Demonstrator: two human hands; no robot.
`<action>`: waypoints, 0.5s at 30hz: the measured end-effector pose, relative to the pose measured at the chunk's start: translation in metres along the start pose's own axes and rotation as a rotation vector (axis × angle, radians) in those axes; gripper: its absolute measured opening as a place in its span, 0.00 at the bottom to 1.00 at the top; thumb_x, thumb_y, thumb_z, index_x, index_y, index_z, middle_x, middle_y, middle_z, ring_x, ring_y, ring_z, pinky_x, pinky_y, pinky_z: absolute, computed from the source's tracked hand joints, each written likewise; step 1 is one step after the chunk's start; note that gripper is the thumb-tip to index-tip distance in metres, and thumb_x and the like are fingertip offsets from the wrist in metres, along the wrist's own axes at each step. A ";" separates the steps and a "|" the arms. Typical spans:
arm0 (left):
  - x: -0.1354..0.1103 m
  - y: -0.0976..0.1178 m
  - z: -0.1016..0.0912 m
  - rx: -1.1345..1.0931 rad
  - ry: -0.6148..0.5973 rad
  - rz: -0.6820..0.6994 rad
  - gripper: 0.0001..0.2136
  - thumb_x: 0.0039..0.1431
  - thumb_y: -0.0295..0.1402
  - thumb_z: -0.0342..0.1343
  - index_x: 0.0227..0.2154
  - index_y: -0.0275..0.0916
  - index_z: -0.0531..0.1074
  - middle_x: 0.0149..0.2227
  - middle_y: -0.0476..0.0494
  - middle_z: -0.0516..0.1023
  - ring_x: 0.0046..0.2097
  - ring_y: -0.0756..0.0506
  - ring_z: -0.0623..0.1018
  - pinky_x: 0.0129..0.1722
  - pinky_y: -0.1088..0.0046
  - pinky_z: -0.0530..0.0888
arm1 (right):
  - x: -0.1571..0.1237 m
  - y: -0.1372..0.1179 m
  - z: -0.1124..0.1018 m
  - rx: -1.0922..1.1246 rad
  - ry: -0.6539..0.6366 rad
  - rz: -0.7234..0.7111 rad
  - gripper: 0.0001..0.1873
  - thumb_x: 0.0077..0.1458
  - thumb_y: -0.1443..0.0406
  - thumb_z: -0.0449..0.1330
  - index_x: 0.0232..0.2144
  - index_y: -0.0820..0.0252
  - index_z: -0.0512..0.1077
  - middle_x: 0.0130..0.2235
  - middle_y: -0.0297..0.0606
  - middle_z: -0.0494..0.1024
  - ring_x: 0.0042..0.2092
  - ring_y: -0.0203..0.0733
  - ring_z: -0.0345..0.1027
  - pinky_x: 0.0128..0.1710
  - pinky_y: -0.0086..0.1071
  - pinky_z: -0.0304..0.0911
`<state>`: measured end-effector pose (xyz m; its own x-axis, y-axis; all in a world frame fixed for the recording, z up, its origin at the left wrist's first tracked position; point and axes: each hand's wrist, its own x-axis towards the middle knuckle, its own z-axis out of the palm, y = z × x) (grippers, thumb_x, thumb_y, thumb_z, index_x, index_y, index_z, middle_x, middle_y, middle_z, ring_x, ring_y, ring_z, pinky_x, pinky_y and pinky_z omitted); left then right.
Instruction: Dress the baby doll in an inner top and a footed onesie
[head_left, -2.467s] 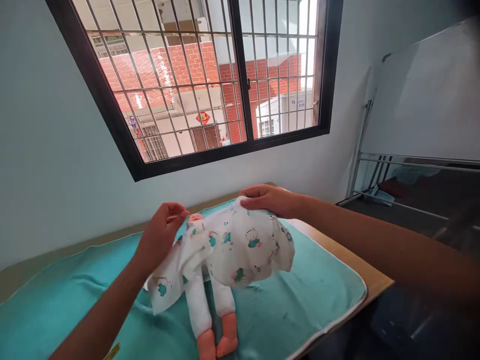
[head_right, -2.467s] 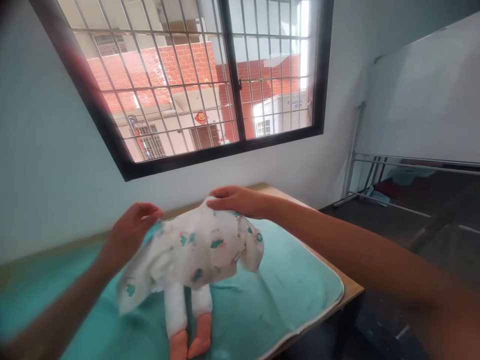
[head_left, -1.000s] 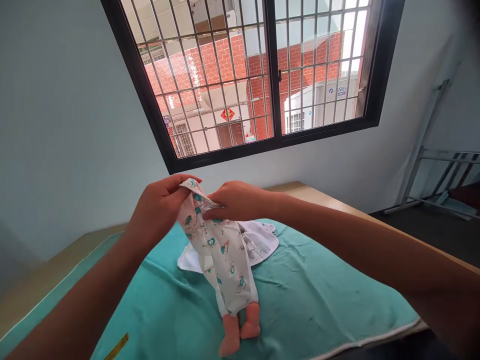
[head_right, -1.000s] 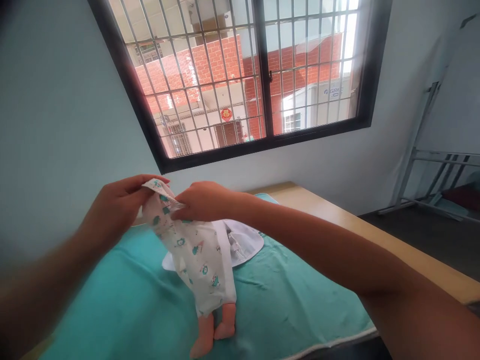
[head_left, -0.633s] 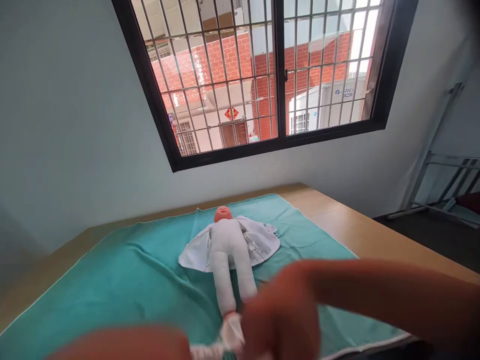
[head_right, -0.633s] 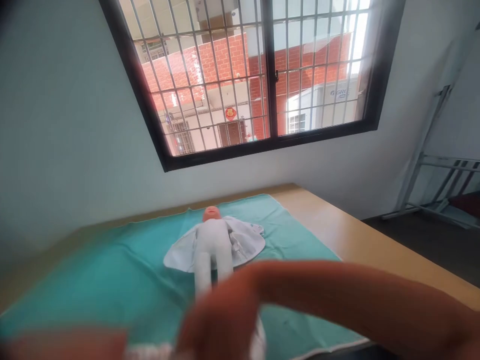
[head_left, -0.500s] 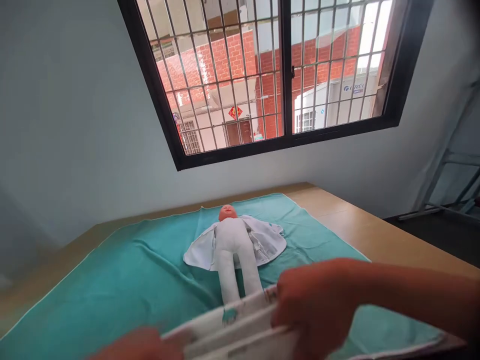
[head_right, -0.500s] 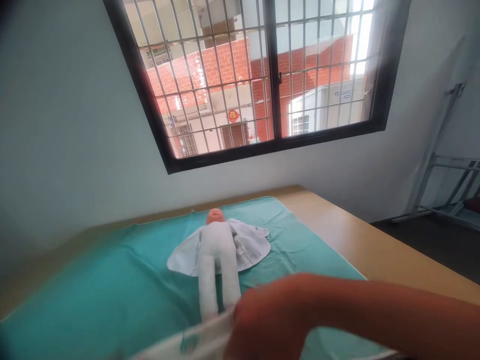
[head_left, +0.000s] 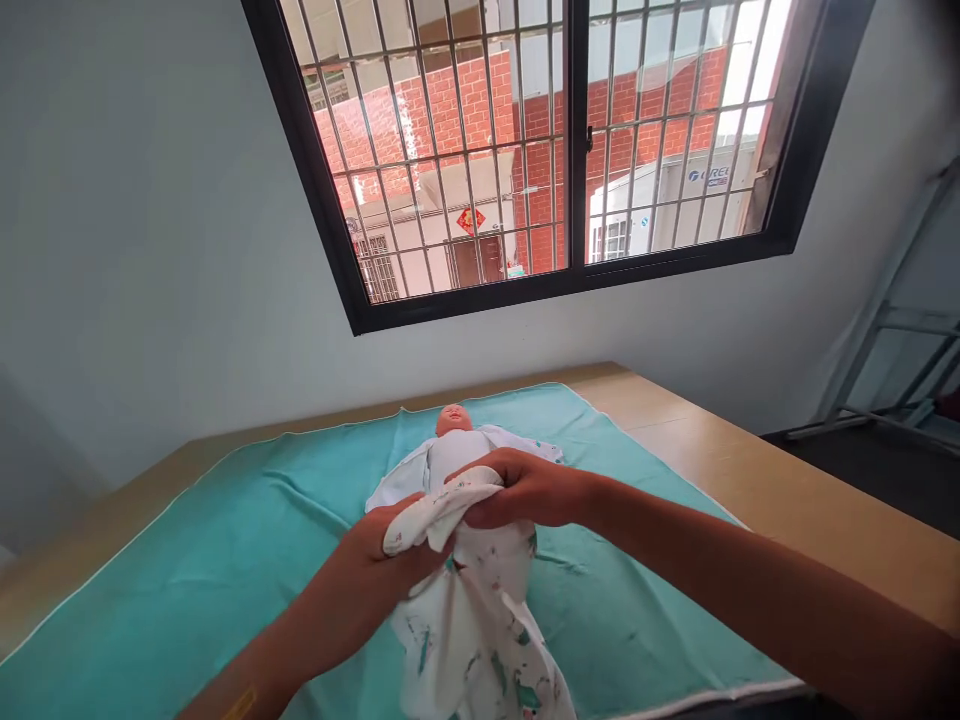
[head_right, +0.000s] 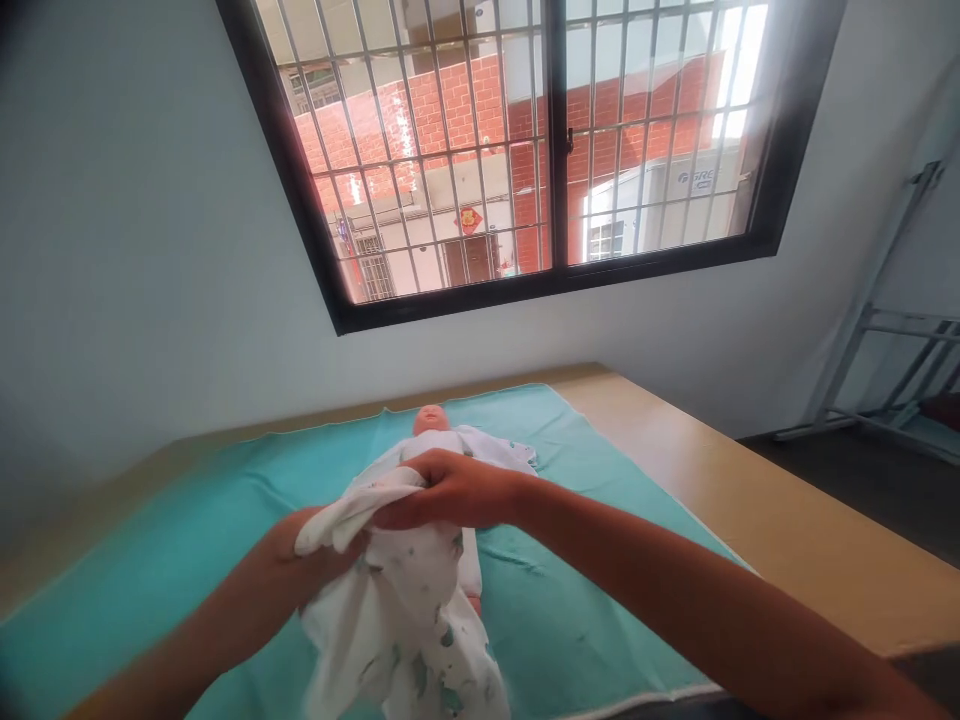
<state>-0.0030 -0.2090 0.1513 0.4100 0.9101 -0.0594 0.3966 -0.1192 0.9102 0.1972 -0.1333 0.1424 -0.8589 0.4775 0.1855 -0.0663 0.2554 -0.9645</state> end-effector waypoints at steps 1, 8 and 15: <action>-0.001 -0.003 -0.003 -0.011 -0.008 -0.009 0.18 0.56 0.49 0.54 0.32 0.37 0.75 0.30 0.46 0.75 0.30 0.48 0.69 0.29 0.74 0.67 | -0.003 0.006 0.004 0.104 0.022 0.030 0.12 0.48 0.61 0.65 0.27 0.66 0.71 0.27 0.31 0.68 0.31 0.32 0.62 0.31 0.26 0.60; -0.013 -0.007 -0.021 -0.155 0.053 -0.011 0.16 0.50 0.47 0.60 0.28 0.37 0.76 0.28 0.46 0.74 0.30 0.48 0.69 0.30 0.74 0.68 | -0.014 0.027 0.009 0.241 -0.068 0.165 0.09 0.33 0.70 0.64 0.23 0.66 0.70 0.22 0.27 0.66 0.25 0.30 0.61 0.25 0.23 0.61; -0.002 -0.005 -0.011 -0.338 0.179 -0.182 0.14 0.47 0.45 0.62 0.26 0.37 0.75 0.24 0.47 0.75 0.29 0.46 0.72 0.27 0.74 0.68 | 0.001 -0.002 -0.014 -0.069 -0.332 0.075 0.20 0.42 0.65 0.67 0.39 0.65 0.70 0.36 0.36 0.74 0.38 0.39 0.69 0.35 0.27 0.67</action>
<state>-0.0146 -0.2055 0.1513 0.1971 0.9625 -0.1863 0.1455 0.1592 0.9765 0.2034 -0.1211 0.1478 -0.9793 0.1999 0.0325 0.0277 0.2914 -0.9562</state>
